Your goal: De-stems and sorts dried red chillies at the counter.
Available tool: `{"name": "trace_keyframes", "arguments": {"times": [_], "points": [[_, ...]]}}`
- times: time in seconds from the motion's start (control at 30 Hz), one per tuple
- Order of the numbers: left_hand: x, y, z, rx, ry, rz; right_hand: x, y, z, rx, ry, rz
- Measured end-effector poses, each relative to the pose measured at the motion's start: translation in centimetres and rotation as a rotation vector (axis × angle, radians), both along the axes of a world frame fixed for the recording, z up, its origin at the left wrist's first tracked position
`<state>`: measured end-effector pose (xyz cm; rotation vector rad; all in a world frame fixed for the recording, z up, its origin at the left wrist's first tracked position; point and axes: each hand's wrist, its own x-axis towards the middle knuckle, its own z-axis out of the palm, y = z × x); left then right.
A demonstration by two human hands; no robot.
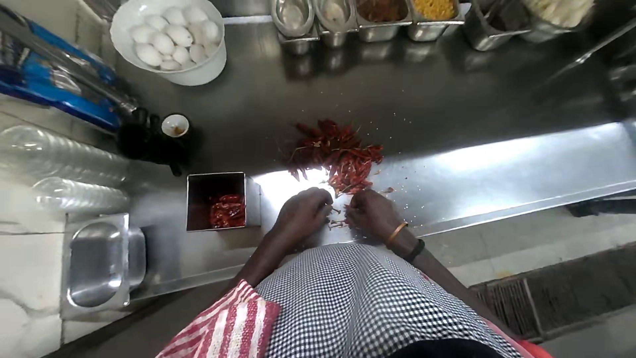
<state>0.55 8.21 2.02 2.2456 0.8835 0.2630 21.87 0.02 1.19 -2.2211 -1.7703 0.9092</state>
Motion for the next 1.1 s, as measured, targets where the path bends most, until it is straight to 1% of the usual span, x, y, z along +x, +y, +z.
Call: {"name": "trace_keyframes", "arguments": {"times": [0.07, 0.1, 0.13, 0.23, 0.27, 0.33, 0.4, 0.43, 0.47, 0.53, 0.57, 0.6, 0.67, 0.73, 0.83, 0.9, 0.93, 1.0, 1.03, 1.1], "points": [[0.5, 0.0, 0.0, -0.014, -0.021, -0.026, 0.4, -1.0, 1.3, 0.061, 0.252, -0.131], [0.7, 0.2, 0.1, -0.013, -0.030, -0.036, 0.8, -2.2, 2.5, 0.088, 0.410, -0.218], [1.0, 0.4, 0.1, -0.008, -0.030, -0.047, 1.6, -3.3, 2.9, 0.105, 0.589, -0.307], [2.1, 1.2, -0.4, 0.078, -0.027, -0.115, 4.1, -5.5, 1.2, 0.197, 1.094, -0.617], [2.7, 1.4, -0.5, 0.116, -0.038, -0.143, 4.6, -6.0, 0.9, 0.215, 1.200, -0.699], [4.1, 1.8, -1.0, 0.196, -0.021, -0.200, 5.3, -7.0, 0.8, 0.226, 1.321, -0.838], [5.5, 1.9, -1.3, 0.233, 0.054, -0.232, 5.5, -7.7, 0.3, 0.257, 1.345, -0.894], [6.0, 2.0, -1.4, 0.234, 0.106, -0.240, 5.3, -7.8, 0.1, 0.273, 1.265, -0.897], [6.5, 2.0, -1.5, 0.237, 0.157, -0.246, 4.9, -7.9, 0.0, 0.279, 1.107, -0.881], [6.9, 2.0, -1.8, 0.253, 0.201, -0.256, 4.2, -7.9, 0.2, 0.262, 0.740, -0.745], [6.8, 2.0, -2.0, 0.265, 0.186, -0.252, 3.8, -7.8, 0.5, 0.263, 0.631, -0.671], [6.5, 1.9, -2.3, 0.276, 0.145, -0.236, 3.3, -7.6, 0.9, 0.272, 0.584, -0.605], [5.7, 1.7, -2.6, 0.262, 0.035, -0.156, 2.5, -7.1, 1.6, 0.290, 0.599, -0.519], [4.8, 1.8, -2.5, 0.199, -0.032, -0.075, 1.9, -6.5, 2.1, 0.291, 0.626, -0.478], [3.8, 1.5, -1.4, 0.026, -0.131, -0.029, 1.0, -5.2, 2.5, 0.268, 0.668, -0.425], [3.6, 1.0, -0.9, -0.104, -0.158, -0.034, 0.6, -4.0, 1.5, 0.246, 0.741, -0.405], [3.6, 0.8, -0.8, -0.144, -0.156, -0.047, 0.5, -3.1, 0.2, 0.254, 0.791, -0.425], [3.6, 0.5, -1.0, -0.182, -0.141, -0.072, 0.0, -2.1, -1.1, 0.251, 0.861, -0.503], [3.4, 0.5, -0.9, -0.187, -0.120, -0.071, -0.1, -1.9, -1.1, 0.239, 0.918, -0.561], [3.1, 0.6, -0.8, -0.122, -0.052, -0.030, -0.1, -2.5, -0.5, 0.239, 1.148, -0.661]]}}
